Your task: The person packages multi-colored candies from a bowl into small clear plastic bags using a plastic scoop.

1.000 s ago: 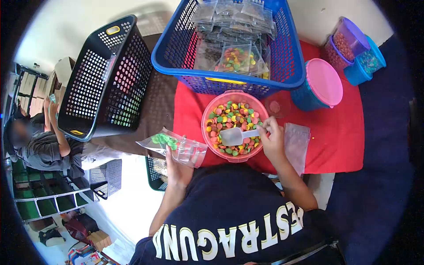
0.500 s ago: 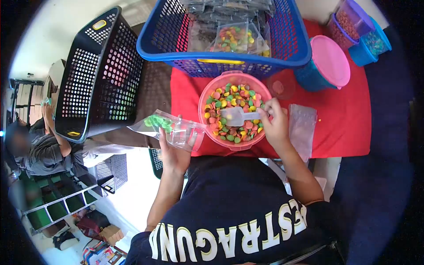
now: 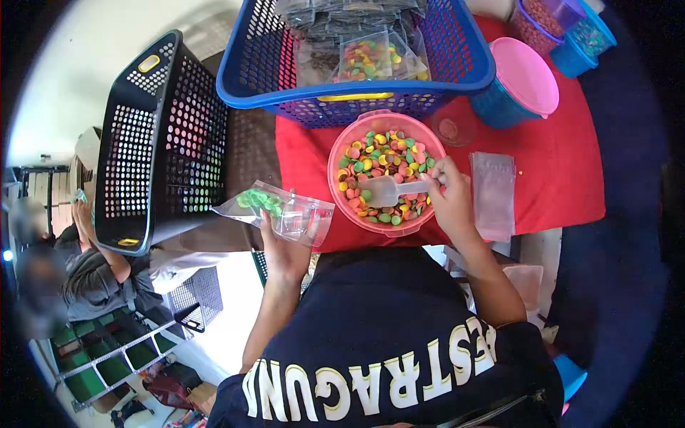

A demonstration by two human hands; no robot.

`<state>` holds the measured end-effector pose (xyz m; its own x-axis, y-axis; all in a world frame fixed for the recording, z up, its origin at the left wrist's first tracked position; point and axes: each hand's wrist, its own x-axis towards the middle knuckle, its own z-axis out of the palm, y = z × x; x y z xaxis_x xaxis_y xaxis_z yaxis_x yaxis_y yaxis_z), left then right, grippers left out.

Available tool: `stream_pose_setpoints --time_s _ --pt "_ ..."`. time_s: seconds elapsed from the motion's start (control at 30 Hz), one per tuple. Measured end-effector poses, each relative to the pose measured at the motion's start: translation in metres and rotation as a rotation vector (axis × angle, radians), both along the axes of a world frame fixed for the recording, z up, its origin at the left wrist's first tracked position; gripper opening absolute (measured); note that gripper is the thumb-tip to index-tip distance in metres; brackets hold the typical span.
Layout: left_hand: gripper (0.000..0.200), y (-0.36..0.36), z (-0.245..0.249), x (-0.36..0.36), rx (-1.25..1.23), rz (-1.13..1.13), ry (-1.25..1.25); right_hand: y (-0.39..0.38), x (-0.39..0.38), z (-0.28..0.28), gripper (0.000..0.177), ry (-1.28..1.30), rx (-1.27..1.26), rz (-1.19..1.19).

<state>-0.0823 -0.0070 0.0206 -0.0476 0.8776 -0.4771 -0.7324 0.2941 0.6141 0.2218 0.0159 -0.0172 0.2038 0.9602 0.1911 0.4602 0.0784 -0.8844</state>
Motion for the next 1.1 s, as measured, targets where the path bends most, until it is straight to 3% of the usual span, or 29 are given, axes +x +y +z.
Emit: stream_pose_setpoints --time_s 0.1,0.17,0.23,0.3,0.43,0.63,0.7,0.73,0.8,0.83,0.9,0.97,1.03,1.1 --pt "0.074 0.008 -0.004 -0.015 -0.037 -0.081 -0.038 -0.007 -0.010 0.007 0.018 -0.039 0.020 -0.036" --pt "0.073 0.009 0.010 -0.015 -0.046 -0.090 -0.019 -0.012 -0.011 0.022 0.019 0.125 -0.017 -0.169" --pt "0.073 0.015 0.016 -0.020 -0.058 -0.066 -0.004 -0.018 -0.007 0.031 0.019 0.083 -0.025 -0.204" --pt "0.067 0.021 0.003 -0.035 -0.012 -0.145 -0.117 -0.026 -0.003 0.033 0.018 0.225 0.020 -0.358" --pt "0.071 0.035 -0.008 -0.042 -0.050 -0.257 -0.208 -0.037 -0.016 0.063 0.017 0.369 0.121 -0.326" --pt "0.069 0.049 -0.012 -0.032 -0.118 -0.370 -0.340 -0.049 -0.082 0.113 0.017 0.338 0.136 -0.325" --pt "0.070 0.050 -0.008 -0.029 -0.099 -0.429 -0.322 -0.051 -0.102 0.112 0.019 -0.104 0.152 -0.256" --pt "0.072 0.052 -0.005 -0.031 -0.023 -0.529 -0.319 -0.050 -0.109 0.118 0.019 -0.112 0.152 -0.249" --pt "0.073 0.055 -0.001 -0.028 -0.048 -0.500 -0.339 -0.048 -0.119 0.135 0.020 -0.523 0.405 -0.022" --pt "0.073 0.055 0.000 -0.027 -0.076 -0.484 -0.350 -0.050 -0.119 0.132 0.020 -0.522 0.412 -0.015" --pt "0.073 0.055 0.004 -0.026 -0.079 -0.461 -0.373 -0.058 -0.107 0.122 0.020 -0.364 0.469 -0.115" --pt "0.080 0.058 0.014 -0.021 0.011 -0.440 -0.235 -0.062 -0.084 0.119 0.020 -0.365 0.456 -0.107" --pt "0.085 0.061 -0.004 -0.024 0.081 -0.394 -0.218 -0.061 -0.066 0.102 0.018 0.188 0.419 -0.409" --pt "0.089 0.063 -0.006 -0.023 0.219 -0.430 -0.102 -0.057 -0.036 0.097 0.017 0.257 0.344 -0.396"
